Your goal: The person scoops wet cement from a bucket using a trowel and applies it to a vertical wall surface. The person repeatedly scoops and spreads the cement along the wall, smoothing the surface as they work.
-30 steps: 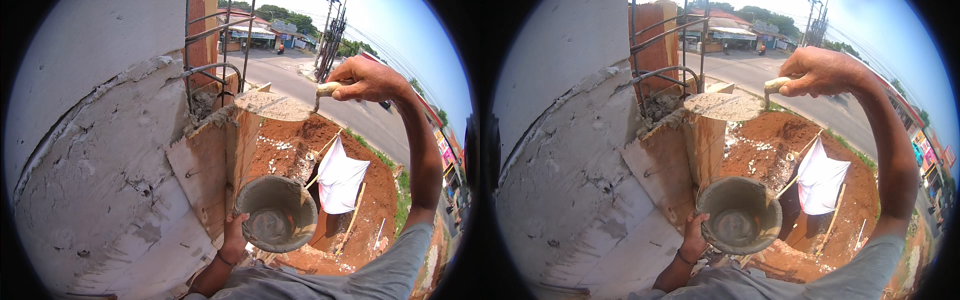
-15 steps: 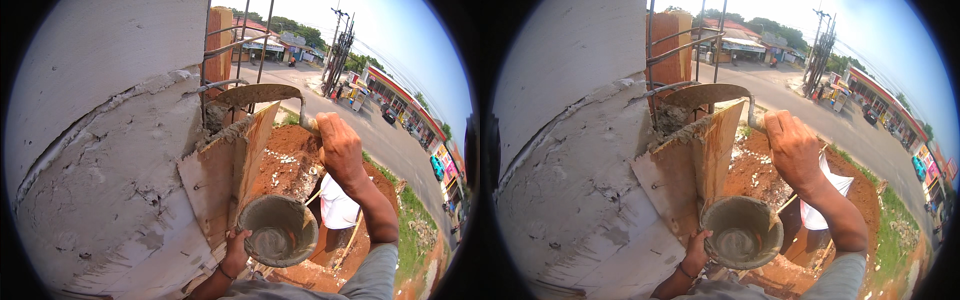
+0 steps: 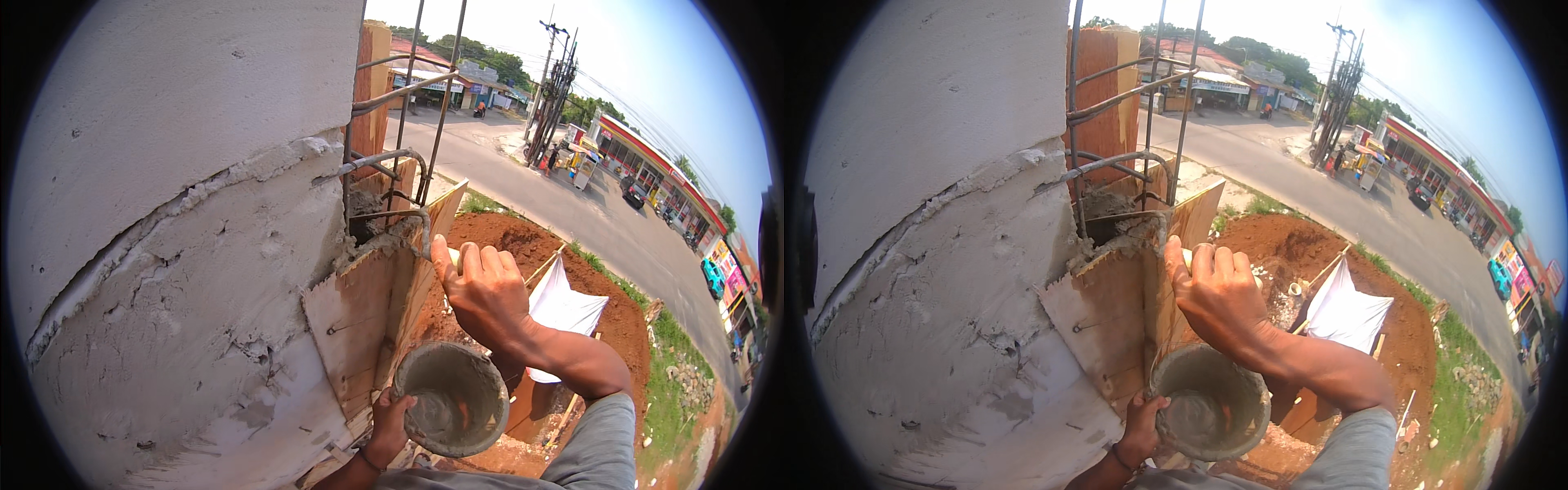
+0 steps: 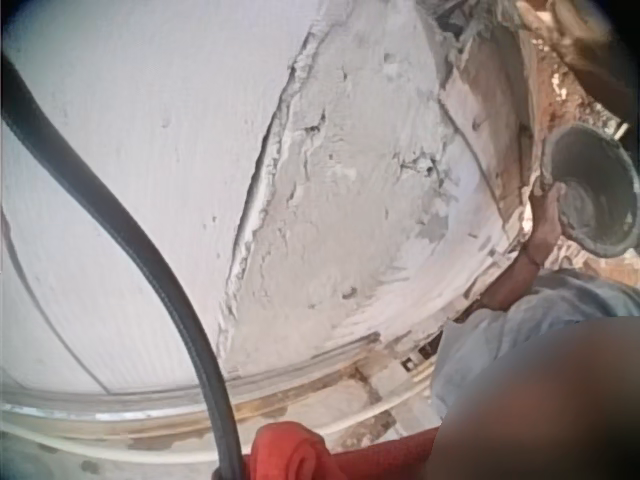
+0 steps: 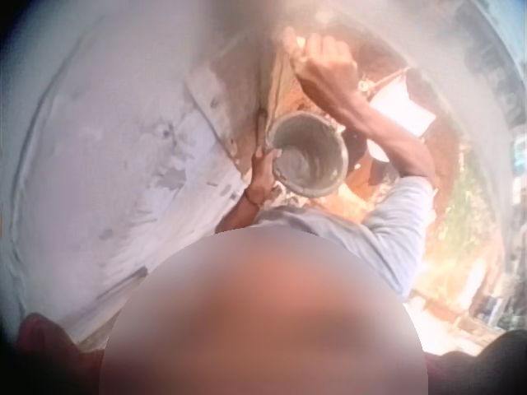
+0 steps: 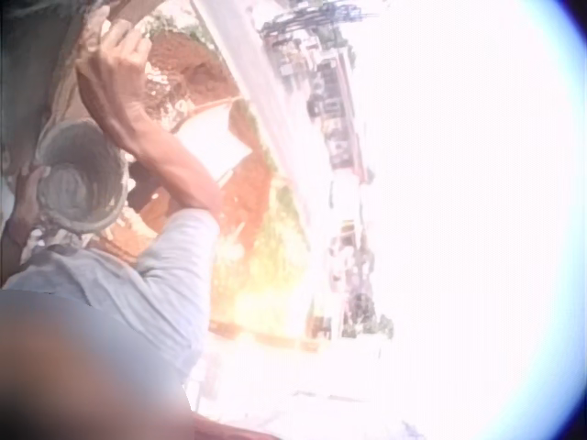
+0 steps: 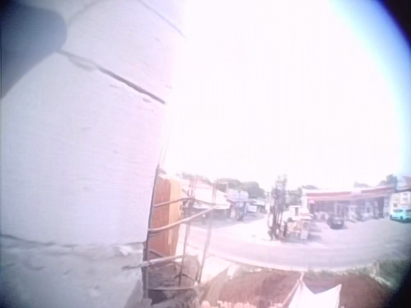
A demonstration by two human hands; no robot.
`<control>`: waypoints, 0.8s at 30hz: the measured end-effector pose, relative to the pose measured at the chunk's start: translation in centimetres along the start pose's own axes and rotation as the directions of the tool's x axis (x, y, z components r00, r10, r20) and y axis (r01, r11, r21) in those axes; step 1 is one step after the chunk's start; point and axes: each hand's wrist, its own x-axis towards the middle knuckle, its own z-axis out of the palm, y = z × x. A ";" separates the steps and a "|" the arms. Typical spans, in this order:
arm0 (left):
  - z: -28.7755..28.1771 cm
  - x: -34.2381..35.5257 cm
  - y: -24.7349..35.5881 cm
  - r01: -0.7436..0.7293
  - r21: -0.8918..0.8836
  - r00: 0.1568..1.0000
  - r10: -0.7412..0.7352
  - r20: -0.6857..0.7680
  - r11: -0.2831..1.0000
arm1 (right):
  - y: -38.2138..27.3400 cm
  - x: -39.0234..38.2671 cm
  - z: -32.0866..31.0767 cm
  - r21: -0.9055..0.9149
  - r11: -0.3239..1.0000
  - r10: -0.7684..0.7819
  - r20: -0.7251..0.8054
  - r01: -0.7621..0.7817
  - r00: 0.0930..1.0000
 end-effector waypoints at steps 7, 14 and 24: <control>1.2 1.3 -0.2 -0.006 0.040 1.000 0.005 0.028 0.999 | 0.0 2.4 -0.5 -0.215 0.976 0.066 0.166 -0.029 0.984; 1.4 0.9 -1.4 0.021 0.088 0.998 -0.026 0.062 0.996 | 2.0 -0.4 0.0 -0.021 1.000 0.014 -0.079 -0.015 0.997; -0.8 0.5 -3.4 -0.034 0.102 0.998 0.038 -0.041 0.994 | 2.7 -1.7 -0.9 -0.128 0.988 0.082 -0.012 -0.083 0.997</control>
